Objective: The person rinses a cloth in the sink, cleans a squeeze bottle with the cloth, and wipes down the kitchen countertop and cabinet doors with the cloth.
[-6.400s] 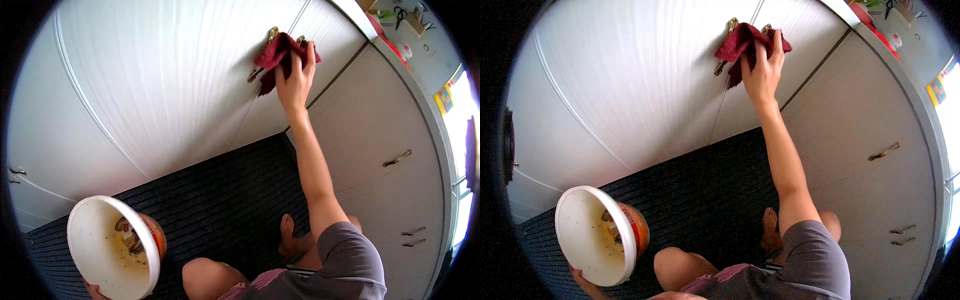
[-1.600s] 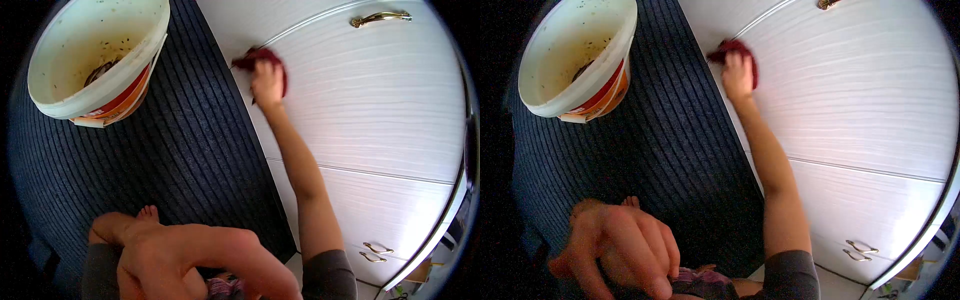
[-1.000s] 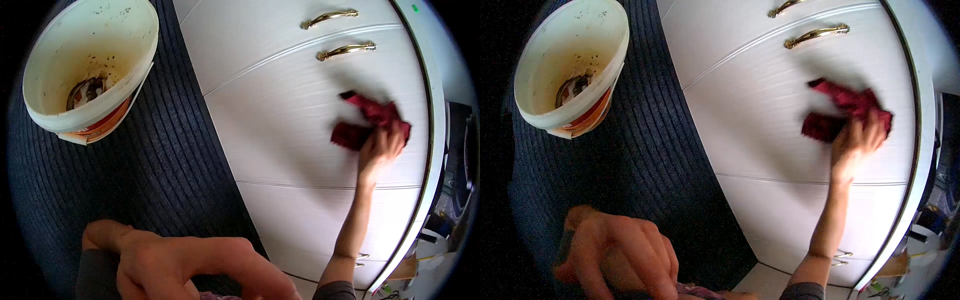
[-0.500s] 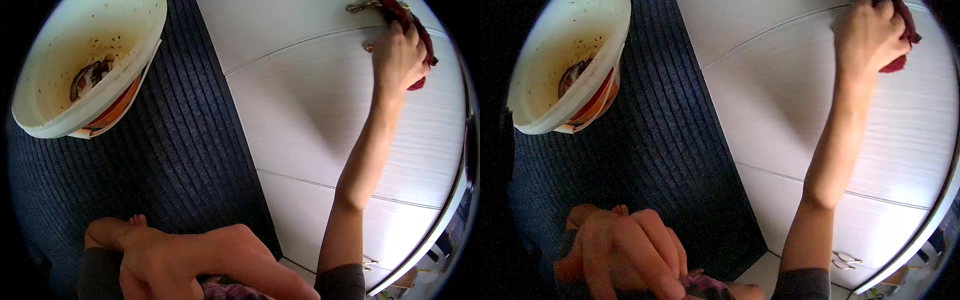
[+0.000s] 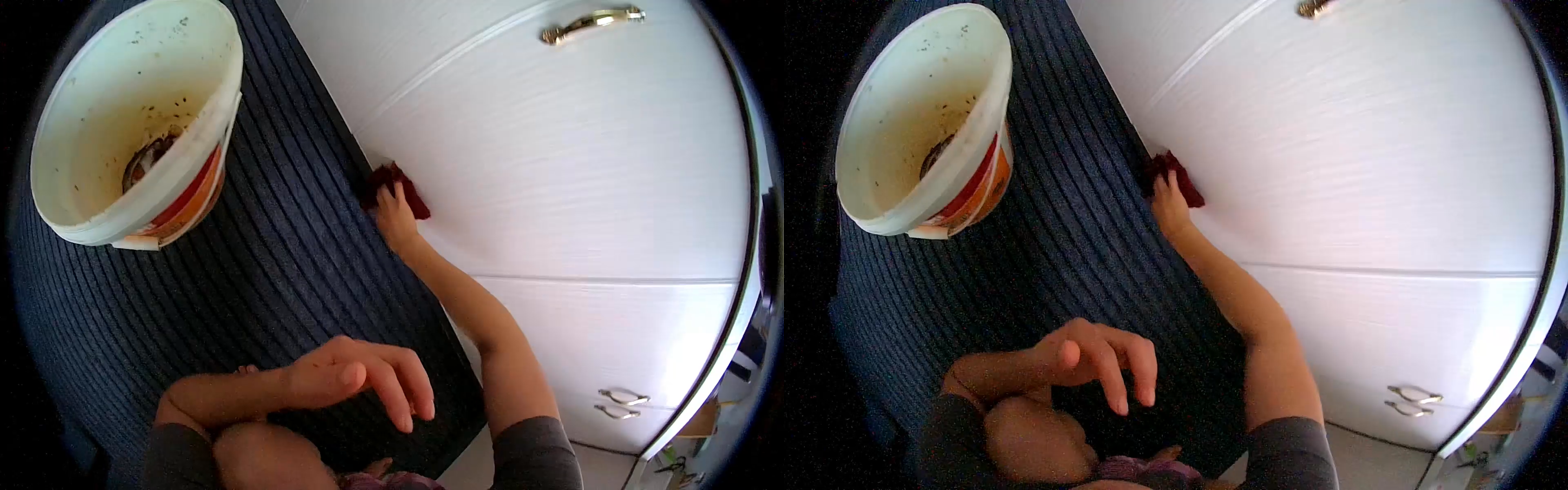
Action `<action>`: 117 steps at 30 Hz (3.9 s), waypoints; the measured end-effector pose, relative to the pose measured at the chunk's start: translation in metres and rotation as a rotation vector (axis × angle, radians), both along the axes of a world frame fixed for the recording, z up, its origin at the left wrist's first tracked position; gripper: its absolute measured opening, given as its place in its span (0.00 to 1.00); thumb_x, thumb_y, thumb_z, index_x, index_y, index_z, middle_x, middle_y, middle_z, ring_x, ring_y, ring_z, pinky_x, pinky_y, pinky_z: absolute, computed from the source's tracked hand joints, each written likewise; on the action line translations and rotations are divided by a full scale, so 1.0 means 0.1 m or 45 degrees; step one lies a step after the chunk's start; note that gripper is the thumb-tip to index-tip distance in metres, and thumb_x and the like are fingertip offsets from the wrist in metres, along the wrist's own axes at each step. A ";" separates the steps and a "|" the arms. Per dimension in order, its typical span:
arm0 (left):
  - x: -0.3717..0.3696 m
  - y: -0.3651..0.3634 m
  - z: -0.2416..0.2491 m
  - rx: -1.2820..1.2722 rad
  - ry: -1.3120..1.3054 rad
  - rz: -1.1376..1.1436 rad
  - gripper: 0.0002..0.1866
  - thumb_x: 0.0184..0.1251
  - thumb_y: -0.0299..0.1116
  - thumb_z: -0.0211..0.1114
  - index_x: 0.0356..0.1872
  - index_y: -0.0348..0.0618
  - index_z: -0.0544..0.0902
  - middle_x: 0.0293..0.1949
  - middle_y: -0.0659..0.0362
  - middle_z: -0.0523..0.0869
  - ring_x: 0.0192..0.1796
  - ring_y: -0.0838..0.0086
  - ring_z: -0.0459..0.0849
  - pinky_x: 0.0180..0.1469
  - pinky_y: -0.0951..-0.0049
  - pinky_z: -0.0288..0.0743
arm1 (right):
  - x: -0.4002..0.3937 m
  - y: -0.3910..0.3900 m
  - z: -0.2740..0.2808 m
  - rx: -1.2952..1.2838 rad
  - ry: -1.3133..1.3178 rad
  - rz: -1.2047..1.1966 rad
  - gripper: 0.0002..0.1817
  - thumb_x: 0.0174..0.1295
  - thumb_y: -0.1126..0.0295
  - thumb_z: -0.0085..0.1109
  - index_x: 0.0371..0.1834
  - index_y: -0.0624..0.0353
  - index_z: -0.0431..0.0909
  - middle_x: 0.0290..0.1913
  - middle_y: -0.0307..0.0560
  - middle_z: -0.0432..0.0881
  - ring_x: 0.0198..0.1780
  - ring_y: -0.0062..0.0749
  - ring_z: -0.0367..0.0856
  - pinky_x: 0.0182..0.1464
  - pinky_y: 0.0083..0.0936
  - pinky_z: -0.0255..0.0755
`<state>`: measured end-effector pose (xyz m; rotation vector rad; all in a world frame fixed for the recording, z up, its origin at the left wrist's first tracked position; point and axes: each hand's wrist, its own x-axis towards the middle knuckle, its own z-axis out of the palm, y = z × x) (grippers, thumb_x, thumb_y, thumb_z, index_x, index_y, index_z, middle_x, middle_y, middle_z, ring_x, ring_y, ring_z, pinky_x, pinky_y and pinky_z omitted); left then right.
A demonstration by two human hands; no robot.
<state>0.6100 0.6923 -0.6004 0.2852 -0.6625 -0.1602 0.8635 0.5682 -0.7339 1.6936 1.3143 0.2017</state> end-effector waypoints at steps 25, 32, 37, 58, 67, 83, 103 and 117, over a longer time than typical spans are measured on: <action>0.01 -0.67 0.10 0.779 -0.285 -0.200 0.14 0.68 0.38 0.62 0.48 0.41 0.84 0.47 0.53 0.83 0.52 0.63 0.80 0.56 0.65 0.72 | -0.25 -0.88 0.91 0.915 -0.351 -0.104 0.19 0.61 0.57 0.51 0.52 0.50 0.83 0.71 0.35 0.65 0.70 0.36 0.58 0.67 0.52 0.52; -0.11 -0.46 0.20 1.034 -0.110 0.006 0.10 0.63 0.30 0.65 0.45 0.40 0.84 0.43 0.55 0.84 0.48 0.65 0.81 0.52 0.67 0.73 | -0.45 -1.07 -0.27 0.512 0.200 -0.236 0.16 0.59 0.62 0.51 0.46 0.54 0.84 0.65 0.40 0.72 0.70 0.34 0.59 0.72 0.43 0.49; -0.09 -0.54 0.15 1.011 -0.121 -0.027 0.11 0.62 0.29 0.65 0.44 0.39 0.84 0.43 0.55 0.85 0.48 0.65 0.82 0.51 0.68 0.74 | -0.99 -2.25 0.51 0.668 0.266 -0.365 0.12 0.55 0.65 0.55 0.40 0.47 0.86 0.60 0.39 0.75 0.66 0.35 0.64 0.70 0.45 0.52; -0.12 -0.86 0.11 1.134 0.071 -0.057 0.14 0.63 0.35 0.63 0.45 0.36 0.83 0.43 0.52 0.84 0.42 0.69 0.81 0.47 0.70 0.75 | -0.81 -2.05 0.18 1.065 -0.045 -0.237 0.12 0.55 0.60 0.54 0.40 0.46 0.82 0.59 0.36 0.73 0.63 0.30 0.65 0.62 0.43 0.58; -0.25 -0.69 0.16 1.111 0.080 -0.047 0.15 0.61 0.32 0.62 0.44 0.32 0.83 0.43 0.50 0.85 0.45 0.66 0.81 0.47 0.69 0.74 | -1.10 -2.61 0.38 0.903 0.304 -0.283 0.15 0.54 0.64 0.54 0.43 0.47 0.84 0.60 0.41 0.75 0.66 0.34 0.66 0.69 0.42 0.55; -0.09 -1.21 0.05 1.240 0.084 -0.206 0.16 0.62 0.35 0.63 0.44 0.32 0.83 0.39 0.49 0.84 0.45 0.64 0.82 0.49 0.68 0.75 | -1.35 -3.59 1.08 1.396 -0.374 -0.224 0.06 0.48 0.61 0.62 0.30 0.40 0.84 0.56 0.30 0.77 0.57 0.33 0.70 0.60 0.47 0.60; -0.28 -1.27 -0.03 1.471 0.208 0.074 0.21 0.68 0.45 0.59 0.43 0.32 0.79 0.38 0.49 0.80 0.41 0.67 0.77 0.46 0.69 0.71 | -1.45 -3.99 -0.62 0.752 0.322 -0.175 0.08 0.47 0.67 0.56 0.24 0.50 0.86 0.46 0.38 0.83 0.63 0.38 0.68 0.77 0.43 0.42; -0.27 -1.76 -0.10 1.694 0.149 -0.052 0.17 0.68 0.39 0.59 0.43 0.31 0.80 0.37 0.52 0.80 0.39 0.70 0.78 0.46 0.71 0.72 | -3.30 -6.98 -0.29 0.279 0.096 -1.445 0.10 0.51 0.69 0.57 0.30 0.54 0.88 0.49 0.42 0.83 0.63 0.38 0.69 0.74 0.41 0.48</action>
